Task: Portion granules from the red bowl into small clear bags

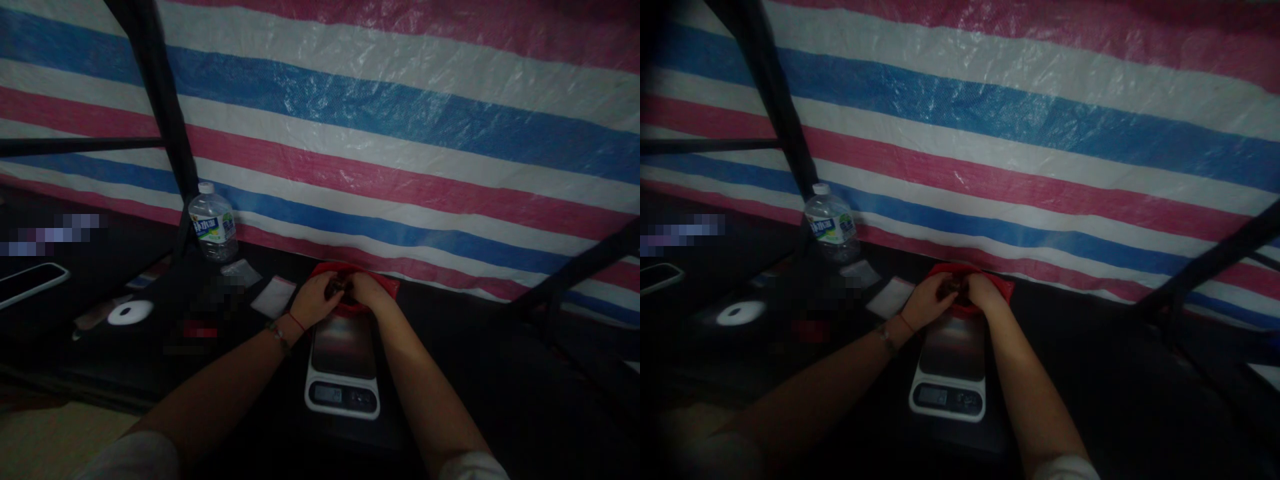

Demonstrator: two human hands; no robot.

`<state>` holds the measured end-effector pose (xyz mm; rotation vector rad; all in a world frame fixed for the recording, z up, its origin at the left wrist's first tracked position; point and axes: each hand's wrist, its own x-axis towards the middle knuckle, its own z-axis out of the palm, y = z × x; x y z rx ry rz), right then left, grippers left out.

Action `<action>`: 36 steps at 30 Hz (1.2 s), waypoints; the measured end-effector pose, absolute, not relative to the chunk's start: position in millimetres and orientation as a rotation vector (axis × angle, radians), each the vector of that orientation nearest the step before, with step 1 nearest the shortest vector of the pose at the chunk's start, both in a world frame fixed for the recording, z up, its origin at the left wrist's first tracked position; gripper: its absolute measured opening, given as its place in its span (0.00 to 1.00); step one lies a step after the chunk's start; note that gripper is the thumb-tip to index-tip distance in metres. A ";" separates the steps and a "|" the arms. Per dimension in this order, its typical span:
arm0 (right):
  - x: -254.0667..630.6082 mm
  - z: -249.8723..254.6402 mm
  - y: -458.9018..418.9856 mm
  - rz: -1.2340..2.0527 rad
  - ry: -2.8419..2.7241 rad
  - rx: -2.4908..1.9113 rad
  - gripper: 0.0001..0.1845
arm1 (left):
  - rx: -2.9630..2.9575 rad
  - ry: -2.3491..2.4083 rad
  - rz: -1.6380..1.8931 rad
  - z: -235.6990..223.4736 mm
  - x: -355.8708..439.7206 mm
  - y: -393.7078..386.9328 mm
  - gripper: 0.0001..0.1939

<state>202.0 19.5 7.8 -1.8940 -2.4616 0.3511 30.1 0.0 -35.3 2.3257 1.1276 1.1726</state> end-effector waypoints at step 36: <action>192.8 36.3 7.7 0.263 -2.321 -1.438 0.13 | 2.362 1.127 1.156 -40.0 27.4 7.9 0.18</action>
